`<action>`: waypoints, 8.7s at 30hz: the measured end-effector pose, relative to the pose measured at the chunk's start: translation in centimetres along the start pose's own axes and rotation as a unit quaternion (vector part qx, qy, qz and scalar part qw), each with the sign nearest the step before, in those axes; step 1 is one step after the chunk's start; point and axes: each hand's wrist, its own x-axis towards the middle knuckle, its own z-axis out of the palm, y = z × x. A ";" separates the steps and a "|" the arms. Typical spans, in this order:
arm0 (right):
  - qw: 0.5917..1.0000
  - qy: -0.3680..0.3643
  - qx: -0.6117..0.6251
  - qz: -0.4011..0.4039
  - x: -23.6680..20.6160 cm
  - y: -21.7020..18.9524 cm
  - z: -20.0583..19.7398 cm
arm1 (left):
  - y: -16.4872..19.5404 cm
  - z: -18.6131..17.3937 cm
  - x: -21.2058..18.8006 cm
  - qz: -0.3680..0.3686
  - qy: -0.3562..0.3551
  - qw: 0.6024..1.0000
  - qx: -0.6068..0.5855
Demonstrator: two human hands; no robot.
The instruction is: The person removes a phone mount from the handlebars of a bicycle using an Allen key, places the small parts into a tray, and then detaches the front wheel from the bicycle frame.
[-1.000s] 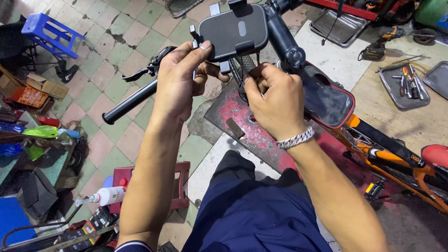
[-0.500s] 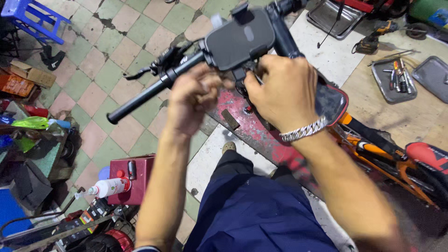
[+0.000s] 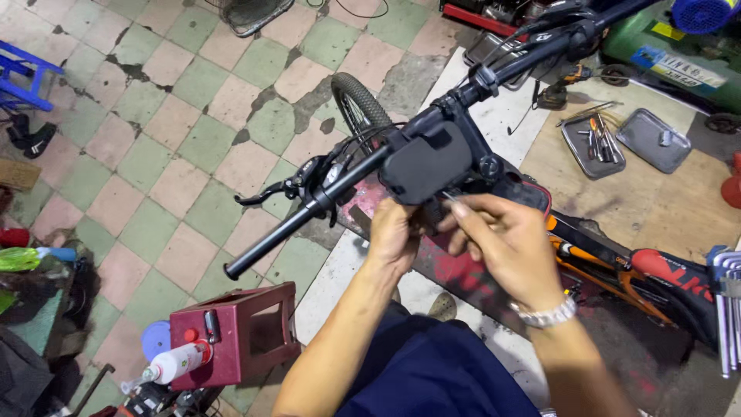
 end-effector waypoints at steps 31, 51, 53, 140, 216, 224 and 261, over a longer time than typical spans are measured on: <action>0.981 0.127 -0.093 -0.115 -2.9 -0.9 0.6 | 1.1 3.2 -5.6 0.010 -0.108 0.992 0.061; 0.864 0.139 -0.369 -0.313 -3.9 -1.9 1.3 | -1.7 2.8 -3.9 -0.150 -0.191 0.950 -0.196; 0.884 0.136 -0.350 -0.280 -4.0 -2.0 1.1 | -2.5 2.7 -3.4 -0.171 -0.191 0.942 -0.217; 0.954 0.193 -0.182 -0.143 -2.6 -0.6 0.5 | 17.7 6.5 -4.0 0.378 -0.299 0.533 0.695; 0.971 0.050 -0.134 -0.189 0.4 -1.1 -1.4 | 9.9 6.2 -6.2 0.387 0.059 0.597 0.700; 0.974 0.041 -0.120 -0.189 0.3 -1.0 -1.5 | 9.5 4.9 -4.9 0.478 0.061 0.542 0.689; 0.962 0.115 0.244 -0.032 -1.8 4.8 0.3 | 1.8 2.7 -5.5 -0.115 -0.067 0.986 0.096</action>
